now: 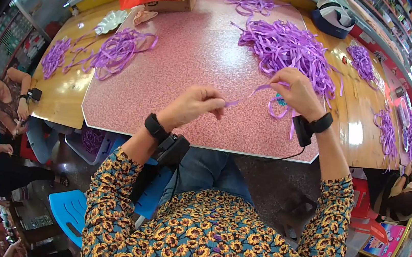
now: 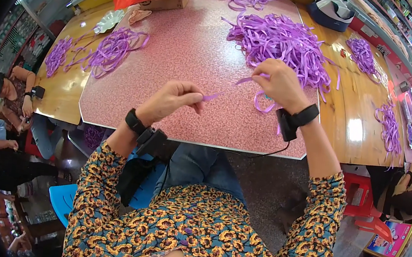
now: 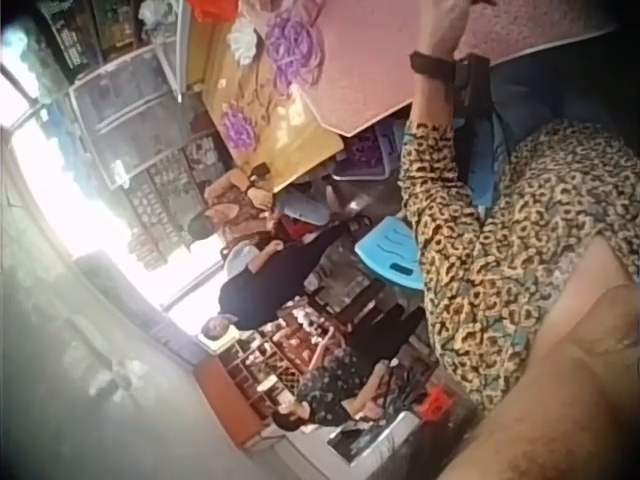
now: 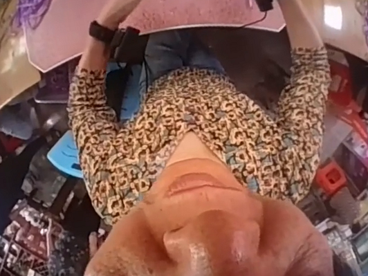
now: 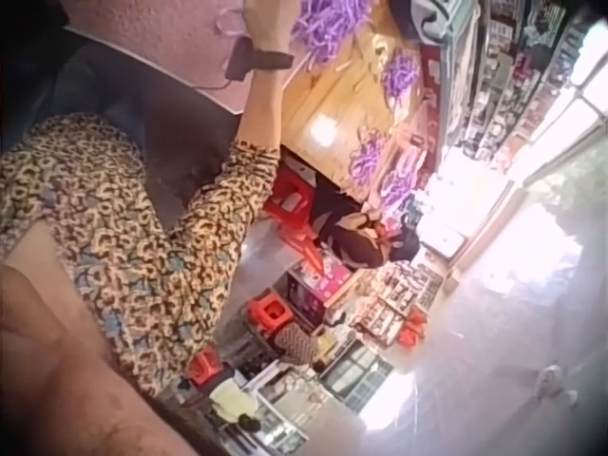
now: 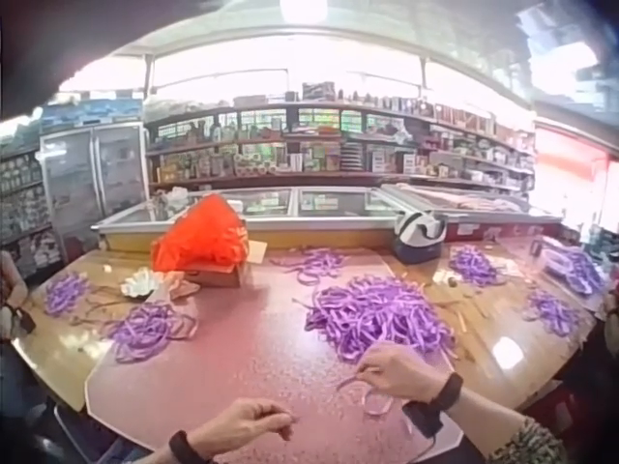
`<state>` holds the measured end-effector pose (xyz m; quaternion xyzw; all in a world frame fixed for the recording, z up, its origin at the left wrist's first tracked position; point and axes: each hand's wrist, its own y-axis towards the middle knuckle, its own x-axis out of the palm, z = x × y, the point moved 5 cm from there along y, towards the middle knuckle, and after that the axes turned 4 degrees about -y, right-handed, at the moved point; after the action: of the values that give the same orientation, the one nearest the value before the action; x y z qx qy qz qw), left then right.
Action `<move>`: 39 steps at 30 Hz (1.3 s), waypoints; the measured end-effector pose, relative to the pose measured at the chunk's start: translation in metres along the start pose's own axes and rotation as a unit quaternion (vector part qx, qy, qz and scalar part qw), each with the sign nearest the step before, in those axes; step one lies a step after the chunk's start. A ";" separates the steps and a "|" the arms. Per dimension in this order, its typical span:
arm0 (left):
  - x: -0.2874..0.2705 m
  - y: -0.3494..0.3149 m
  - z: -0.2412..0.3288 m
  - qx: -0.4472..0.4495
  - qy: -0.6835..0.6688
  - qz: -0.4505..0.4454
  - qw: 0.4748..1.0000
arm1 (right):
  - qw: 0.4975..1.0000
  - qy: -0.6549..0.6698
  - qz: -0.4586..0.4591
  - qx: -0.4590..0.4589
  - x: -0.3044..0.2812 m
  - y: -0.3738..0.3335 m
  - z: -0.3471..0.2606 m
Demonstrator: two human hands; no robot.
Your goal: The person picks up a purple ribbon, stretches it out, and threads it through a small purple plastic piece to form a loop. They then repeat this process with a second ribbon and plastic piece.
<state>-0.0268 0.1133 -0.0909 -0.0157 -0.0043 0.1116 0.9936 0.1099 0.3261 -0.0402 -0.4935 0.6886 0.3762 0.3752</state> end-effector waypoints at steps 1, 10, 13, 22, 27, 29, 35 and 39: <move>0.008 0.000 0.000 -0.014 -0.045 -0.006 0.999 | 0.993 -0.013 0.073 -0.097 0.002 0.000 -0.018; 0.025 0.005 0.016 0.013 -0.175 0.053 0.983 | 0.898 0.414 -0.086 0.117 0.059 -0.014 -0.042; 0.022 0.002 0.010 0.014 -0.170 0.077 0.982 | 0.917 0.390 -0.050 0.062 0.051 -0.015 -0.042; 0.031 0.002 0.009 0.011 -0.194 0.055 0.979 | 0.879 0.466 0.031 0.099 0.045 -0.016 -0.031; 0.039 0.004 0.015 0.117 -0.211 0.096 0.966 | 0.838 0.529 0.073 0.109 0.063 -0.020 -0.039; 0.040 0.007 0.018 0.150 -0.116 0.137 0.972 | 0.859 0.491 0.139 0.038 0.058 -0.021 -0.049; 0.056 -0.001 0.046 0.339 0.401 0.180 0.832 | 0.868 0.476 0.096 0.105 0.058 -0.024 -0.052; 0.063 0.000 0.048 0.350 0.524 0.134 0.764 | 0.881 0.451 0.055 0.132 0.064 -0.023 -0.043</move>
<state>0.0341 0.1287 -0.0423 0.2766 0.5590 0.2120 0.7523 0.1105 0.2568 -0.0817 -0.5167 0.8528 0.0388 0.0647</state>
